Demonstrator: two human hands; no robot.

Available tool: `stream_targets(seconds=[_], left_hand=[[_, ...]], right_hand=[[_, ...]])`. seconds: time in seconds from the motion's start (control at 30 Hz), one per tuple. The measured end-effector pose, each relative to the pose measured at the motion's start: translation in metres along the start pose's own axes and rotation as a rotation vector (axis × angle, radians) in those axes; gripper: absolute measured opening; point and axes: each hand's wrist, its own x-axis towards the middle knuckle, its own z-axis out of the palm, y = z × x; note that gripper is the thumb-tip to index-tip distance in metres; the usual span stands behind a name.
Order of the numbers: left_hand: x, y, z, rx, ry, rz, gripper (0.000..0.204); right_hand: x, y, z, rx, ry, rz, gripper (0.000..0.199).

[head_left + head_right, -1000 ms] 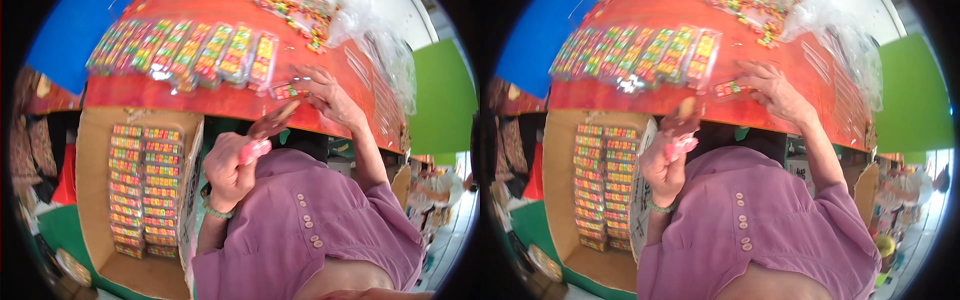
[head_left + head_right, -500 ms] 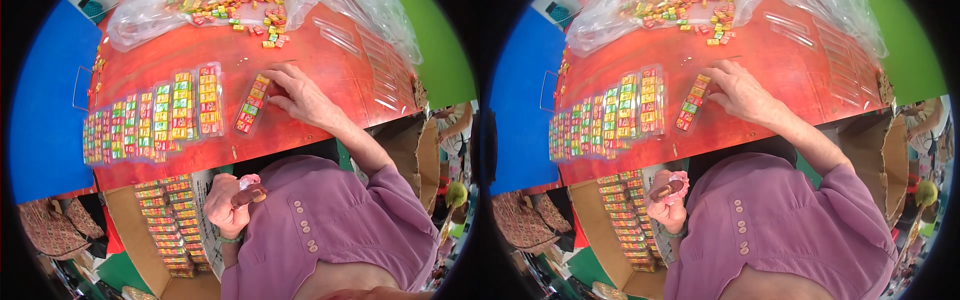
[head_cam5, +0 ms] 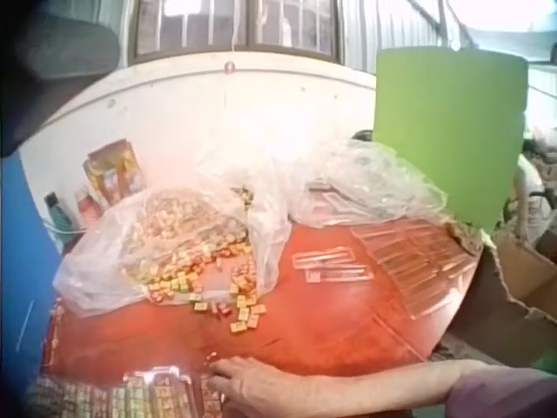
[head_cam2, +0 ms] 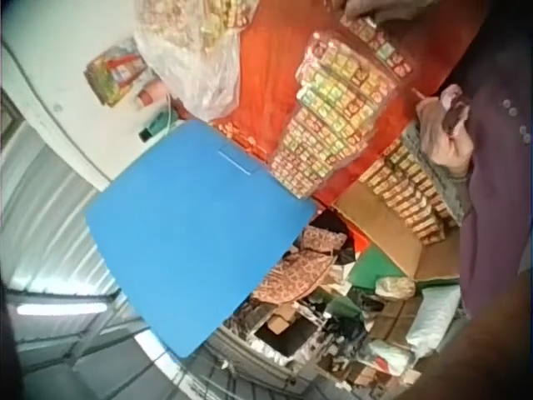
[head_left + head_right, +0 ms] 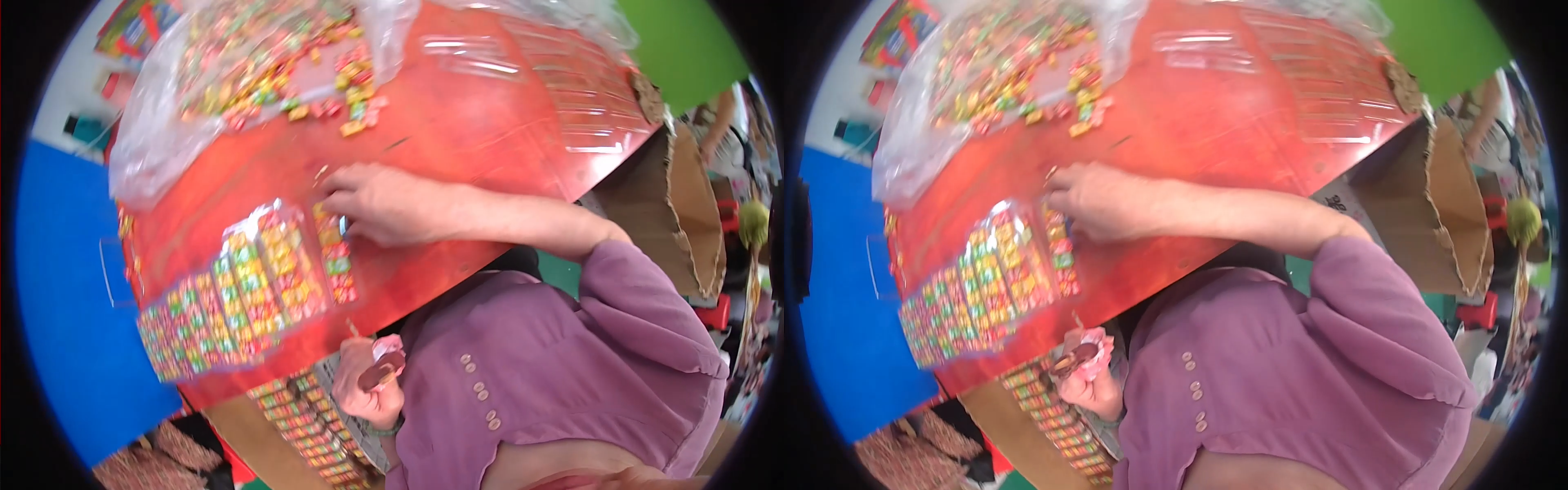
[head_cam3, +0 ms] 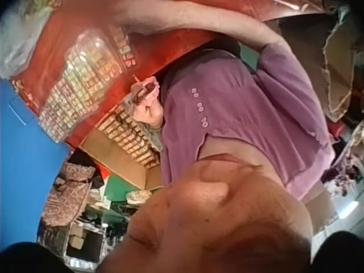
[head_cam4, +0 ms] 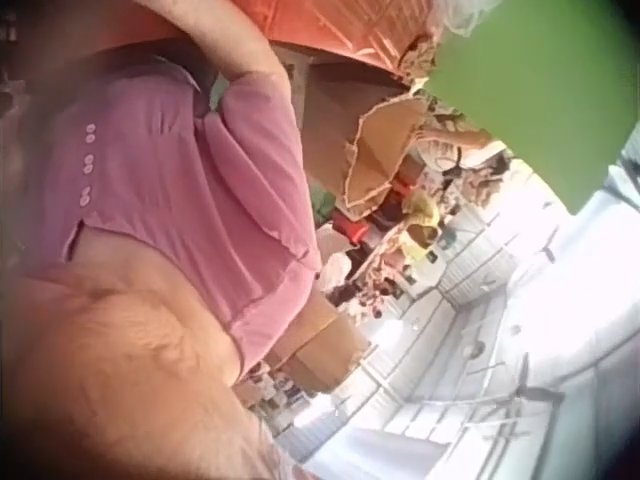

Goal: Packing small colorful toy packets into plastic trays on a workbench.

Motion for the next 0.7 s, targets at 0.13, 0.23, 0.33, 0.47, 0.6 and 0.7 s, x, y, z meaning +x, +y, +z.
stream_targets(seconds=[0.13, 0.23, 0.33, 0.47, 0.6, 0.7], left_hand=[[0.014, 0.001, 0.013, -0.050, -0.059, -0.004, 0.015], [0.030, 0.006, 0.023, -0.082, -0.088, -0.031, 0.023], [0.024, 0.001, 0.023, -0.213, -0.120, -0.086, 0.030], [0.033, -0.003, 0.033, -0.200, -0.180, -0.051, 0.032], [0.038, -0.004, 0.042, -0.241, -0.178, -0.118, 0.028], [0.044, -0.004, 0.047, -0.205, -0.172, -0.102, 0.027]], right_hand=[[-0.007, -0.002, -0.015, 0.027, -0.066, 0.079, 0.046], [-0.028, 0.013, -0.041, -0.015, 0.050, 0.043, 0.044], [-0.050, 0.065, -0.076, -0.170, 0.244, 0.185, 0.043], [-0.074, 0.141, -0.110, -0.504, 0.360, 0.425, 0.047], [-0.088, 0.169, -0.116, -0.490, 0.200, 0.638, 0.058], [-0.089, 0.144, -0.099, -0.537, 0.199, 0.611, 0.060]])
